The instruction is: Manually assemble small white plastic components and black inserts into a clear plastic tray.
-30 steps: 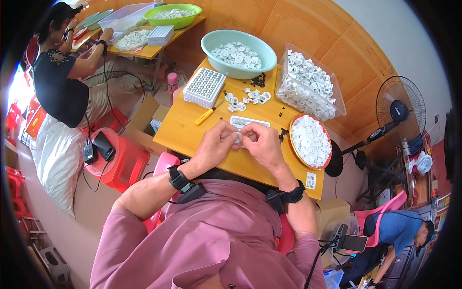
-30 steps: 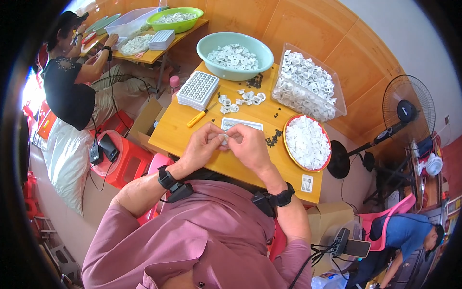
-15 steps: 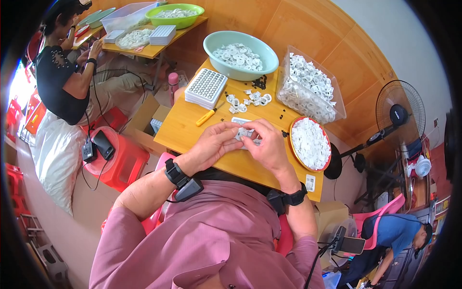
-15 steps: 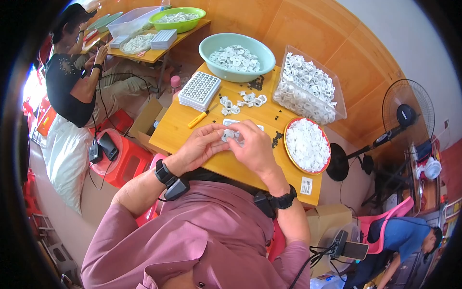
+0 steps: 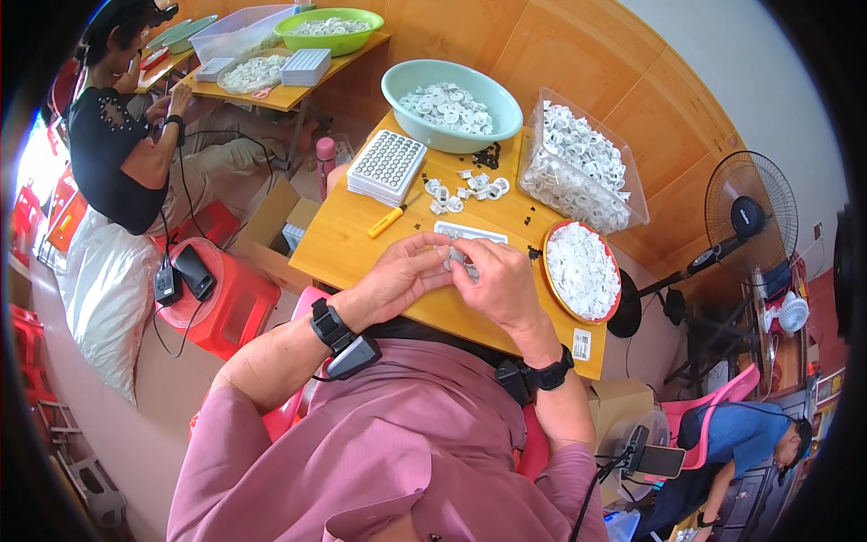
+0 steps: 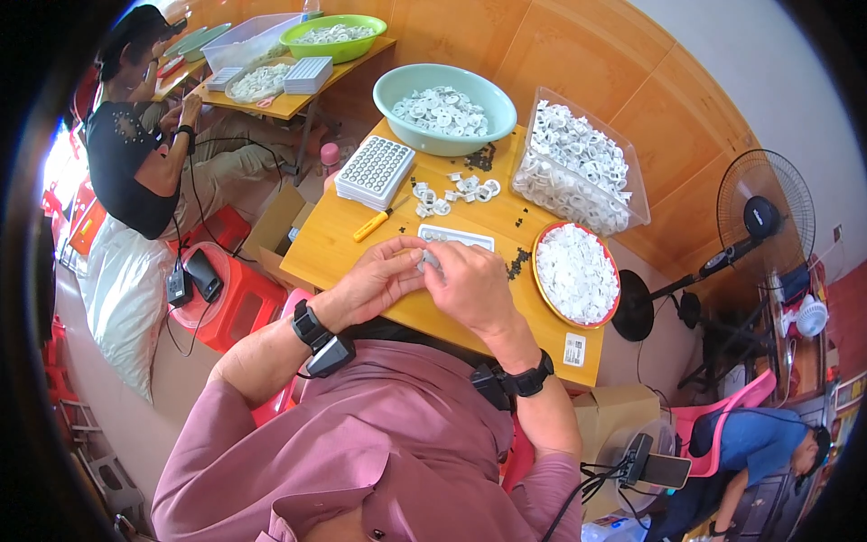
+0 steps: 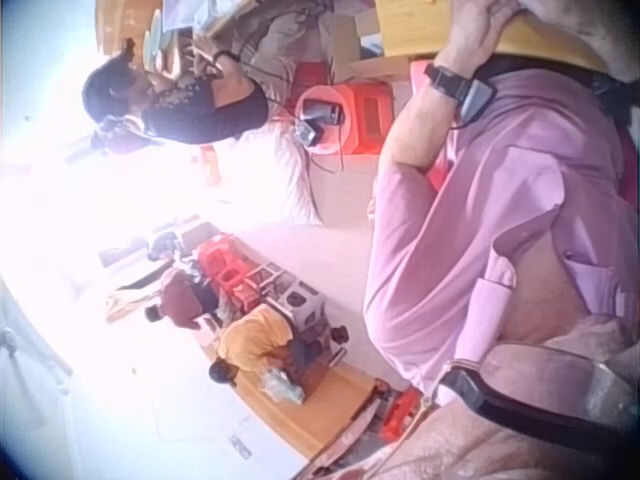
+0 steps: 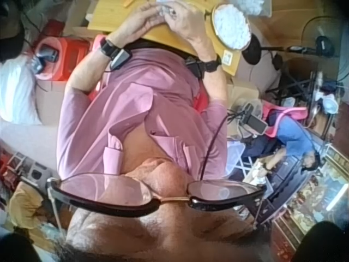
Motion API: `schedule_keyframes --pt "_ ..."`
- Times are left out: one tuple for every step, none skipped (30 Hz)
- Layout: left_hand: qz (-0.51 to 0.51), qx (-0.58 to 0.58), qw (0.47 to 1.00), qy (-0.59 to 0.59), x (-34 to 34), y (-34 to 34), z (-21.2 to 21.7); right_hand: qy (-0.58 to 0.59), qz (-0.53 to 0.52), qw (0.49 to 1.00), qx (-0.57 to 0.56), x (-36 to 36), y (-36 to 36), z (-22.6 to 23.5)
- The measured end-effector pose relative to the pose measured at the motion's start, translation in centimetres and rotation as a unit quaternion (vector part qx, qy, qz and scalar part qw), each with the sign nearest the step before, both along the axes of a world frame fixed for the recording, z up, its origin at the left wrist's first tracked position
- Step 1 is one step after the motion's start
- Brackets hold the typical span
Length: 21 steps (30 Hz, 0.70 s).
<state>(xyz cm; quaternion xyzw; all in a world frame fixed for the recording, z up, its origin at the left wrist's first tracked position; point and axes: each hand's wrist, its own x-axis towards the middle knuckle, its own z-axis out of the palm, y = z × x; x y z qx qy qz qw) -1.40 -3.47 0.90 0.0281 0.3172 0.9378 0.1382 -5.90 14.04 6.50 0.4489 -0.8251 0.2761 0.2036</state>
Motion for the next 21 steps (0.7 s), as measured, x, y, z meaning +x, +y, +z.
schedule_keyframes --pt "0.000 0.000 1.000 0.000 -0.01 0.02 -0.05 0.007 0.001 1.000 0.004 0.05 0.02 -0.03" --pt "-0.001 0.005 1.000 -0.006 -0.02 0.03 -0.08 0.007 0.000 1.000 0.004 0.09 0.02 0.00" --pt "-0.002 0.010 1.000 -0.012 0.00 0.04 -0.12 0.014 0.002 1.000 0.002 0.14 0.03 0.01" --pt "-0.002 0.009 1.000 -0.012 0.05 0.03 -0.14 0.021 0.004 1.000 0.001 0.18 0.02 0.01" --pt "0.003 0.006 1.000 -0.017 0.10 0.00 -0.15 0.021 0.004 1.000 0.001 0.20 -0.07 -0.05" --pt "0.007 0.003 1.000 -0.023 0.13 -0.01 -0.15 0.036 0.008 0.999 -0.007 0.20 -0.22 -0.14" --pt "0.007 0.002 1.000 -0.023 0.14 0.01 -0.16 0.050 0.012 0.999 -0.015 0.22 -0.35 -0.23" --pt "0.012 -0.001 1.000 -0.023 0.14 0.04 -0.17 0.050 0.012 0.999 -0.015 0.25 -0.42 -0.31" --pt "0.017 -0.004 1.000 -0.024 0.14 0.05 -0.16 0.064 0.007 0.998 -0.011 0.28 -0.48 -0.39" --pt "0.016 -0.004 1.000 -0.024 0.15 0.08 -0.10 0.077 0.003 0.997 -0.006 0.29 -0.54 -0.47" --pt "0.020 -0.004 1.000 -0.024 0.16 0.13 0.04 0.077 0.003 0.997 -0.007 0.28 -0.60 -0.58" --pt "0.025 -0.004 0.999 -0.023 0.17 0.18 0.12 0.080 0.003 0.997 -0.011 0.26 -0.68 -0.68" --pt "0.025 -0.004 0.999 -0.023 0.12 0.21 0.05 0.082 0.003 0.996 -0.015 0.24 -0.71 -0.76" --pt "0.028 -0.004 0.999 -0.026 0.04 0.24 -0.10 0.082 0.003 0.996 -0.015 0.22 -0.72 -0.81" --pt "0.031 -0.004 0.999 -0.028 0.00 0.27 -0.09 0.082 0.003 0.996 -0.016 0.20 -0.73 -0.85" --pt "0.031 -0.004 0.999 -0.028 0.02 0.29 -0.03 0.082 0.003 0.996 -0.017 0.19 -0.74 -0.87" --pt "0.035 -0.004 0.999 -0.023 0.08 0.31 0.09 0.082 0.003 0.996 -0.017 0.19 -0.76 -0.83" --pt "0.038 -0.004 0.999 -0.018 0.13 0.31 0.20 0.074 0.001 0.997 -0.022 0.23 -0.84 -0.71" --pt "0.038 -0.003 0.999 -0.017 0.13 0.35 0.14 0.067 0.000 0.997 -0.026 0.24 -0.89 -0.64" --pt "0.040 0.013 0.999 -0.014 0.10 0.40 0.01 0.067 0.001 0.997 -0.026 0.07 -0.83 -0.65" --pt "0.042 0.030 0.999 -0.010 0.11 0.42 0.04 0.058 0.016 0.997 -0.040 -0.20 -0.70 -0.65"
